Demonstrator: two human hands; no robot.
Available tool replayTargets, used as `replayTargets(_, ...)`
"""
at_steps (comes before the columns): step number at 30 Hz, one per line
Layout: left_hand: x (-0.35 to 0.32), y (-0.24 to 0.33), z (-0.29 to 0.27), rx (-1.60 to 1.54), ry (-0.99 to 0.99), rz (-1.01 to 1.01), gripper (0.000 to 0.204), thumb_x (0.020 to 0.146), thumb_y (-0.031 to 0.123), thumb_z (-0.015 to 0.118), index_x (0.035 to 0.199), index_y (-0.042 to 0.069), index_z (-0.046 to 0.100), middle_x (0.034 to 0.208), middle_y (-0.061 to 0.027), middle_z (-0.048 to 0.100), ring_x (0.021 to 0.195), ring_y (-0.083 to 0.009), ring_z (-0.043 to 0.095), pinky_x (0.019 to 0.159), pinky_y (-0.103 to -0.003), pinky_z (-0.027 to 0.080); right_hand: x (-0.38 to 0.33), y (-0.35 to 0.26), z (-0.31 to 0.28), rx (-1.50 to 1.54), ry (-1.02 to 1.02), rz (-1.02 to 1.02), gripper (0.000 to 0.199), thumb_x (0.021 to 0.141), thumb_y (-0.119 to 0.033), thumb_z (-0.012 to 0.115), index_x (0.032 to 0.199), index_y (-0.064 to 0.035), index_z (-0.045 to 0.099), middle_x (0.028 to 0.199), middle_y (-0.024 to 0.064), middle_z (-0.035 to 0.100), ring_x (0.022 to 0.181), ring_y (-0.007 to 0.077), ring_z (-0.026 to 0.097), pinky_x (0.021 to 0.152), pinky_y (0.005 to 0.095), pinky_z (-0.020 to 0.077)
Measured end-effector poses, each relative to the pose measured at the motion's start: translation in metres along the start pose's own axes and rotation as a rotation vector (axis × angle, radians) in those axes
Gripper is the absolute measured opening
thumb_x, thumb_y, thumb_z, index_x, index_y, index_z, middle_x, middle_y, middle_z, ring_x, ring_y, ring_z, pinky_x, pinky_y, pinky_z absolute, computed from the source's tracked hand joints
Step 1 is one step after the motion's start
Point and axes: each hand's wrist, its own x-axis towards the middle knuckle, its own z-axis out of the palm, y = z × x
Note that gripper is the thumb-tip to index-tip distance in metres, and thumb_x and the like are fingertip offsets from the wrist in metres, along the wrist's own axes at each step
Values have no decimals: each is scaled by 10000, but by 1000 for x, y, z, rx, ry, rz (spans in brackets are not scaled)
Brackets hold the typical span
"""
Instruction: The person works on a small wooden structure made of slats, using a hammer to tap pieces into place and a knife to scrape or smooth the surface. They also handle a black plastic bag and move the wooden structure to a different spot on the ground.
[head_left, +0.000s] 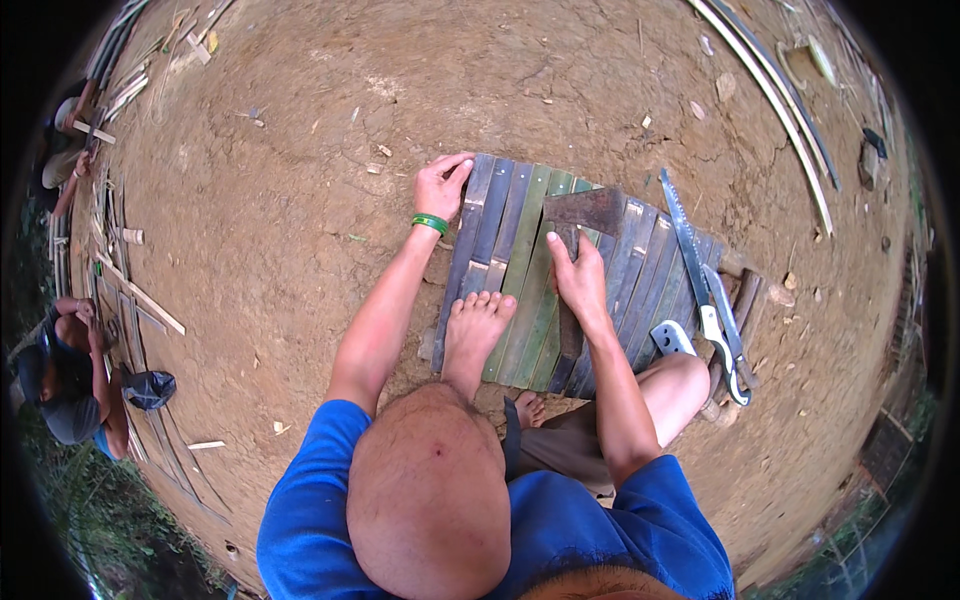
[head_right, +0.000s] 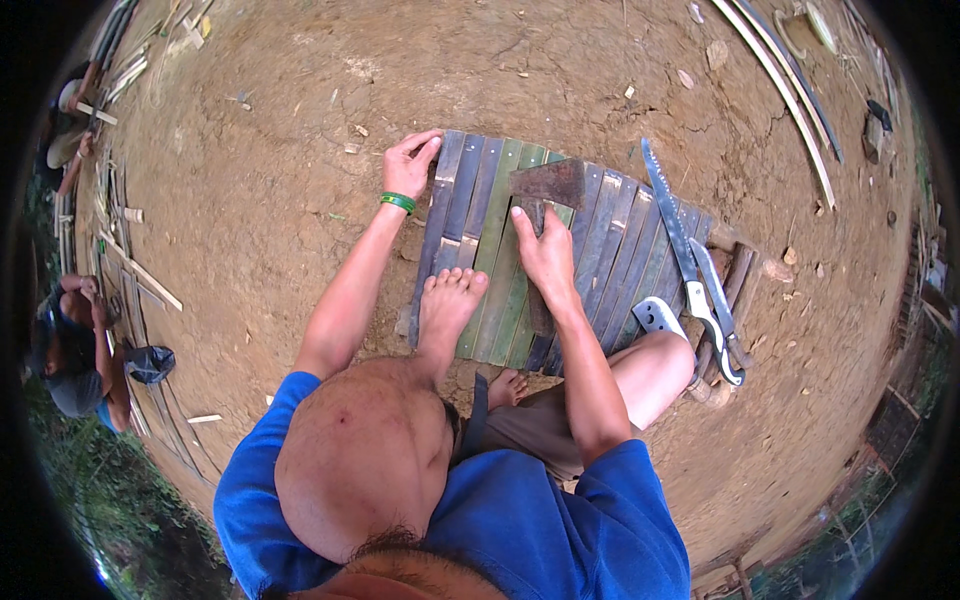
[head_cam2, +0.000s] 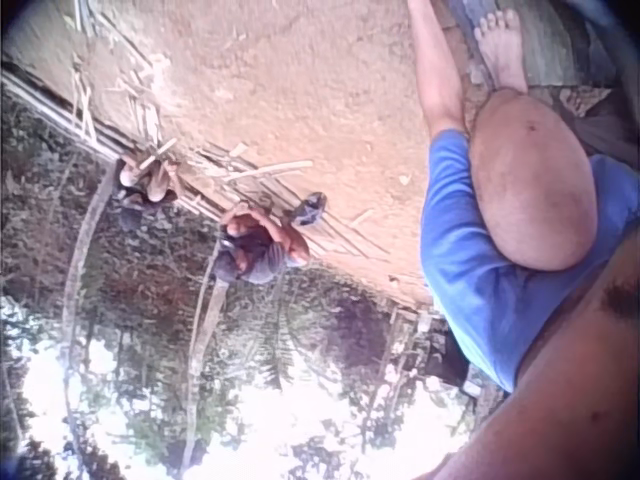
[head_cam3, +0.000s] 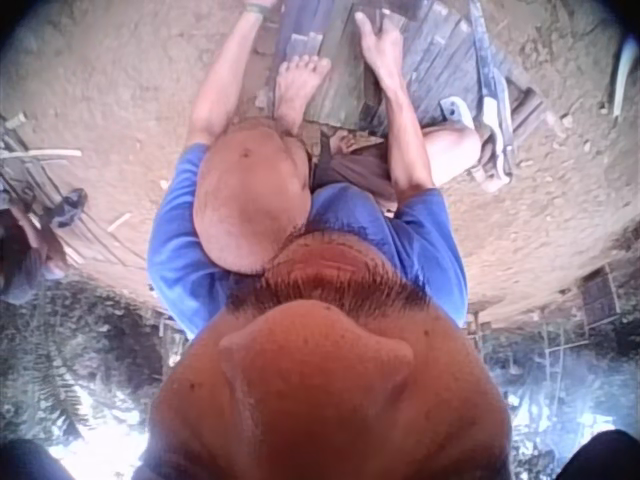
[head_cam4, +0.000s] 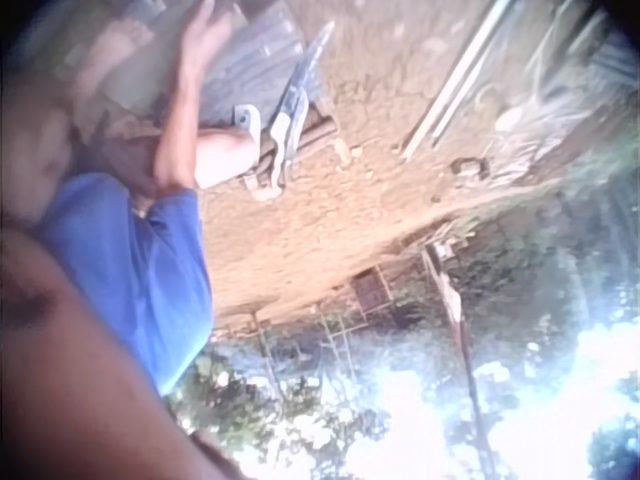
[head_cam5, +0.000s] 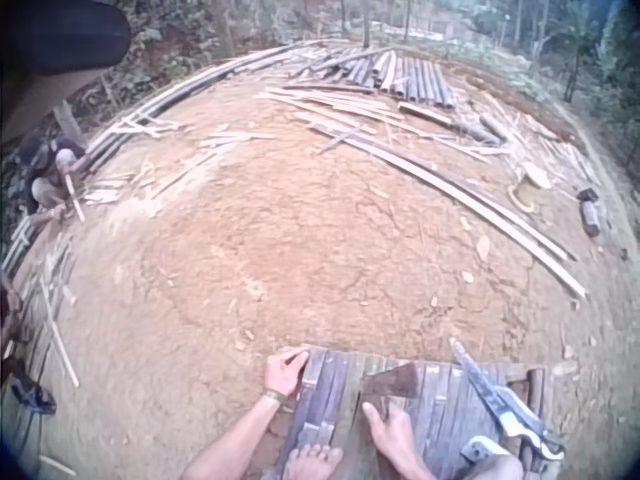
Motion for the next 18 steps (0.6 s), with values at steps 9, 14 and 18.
replayTargets(9, -1, 7, 12, 251, 69, 347, 198, 858, 58, 720, 1051, 44, 759, 955, -113, 752, 867, -222, 727, 769, -316, 560, 1, 5, 6, 39, 28, -87, 345, 984, -328, 642, 892, -10, 547, 587, 32, 548, 455, 131, 529, 422, 311, 416)
replayTargets(14, -2, 3, 16, 286, 85, 425, 202, 847, 43, 730, 1047, 30, 749, 930, -125, 751, 810, -214, 726, 753, -324, 569, 3, 9, 9, -1, 52, -121, 352, 982, -334, 646, 926, 5, 573, 570, 28, 546, 446, 126, 521, 424, 309, 415)
replayTargets(18, -4, -7, 20, 82, 134, 48, 207, 836, 49, 765, 1043, 37, 767, 920, -101, 761, 807, -132, 707, 756, -275, 568, 0, -6, 9, -9, 16, -33, 443, 955, -365, 651, 1102, 52, 624, 924, 228, 681, 878, 348, 669, 776, 412, 507)
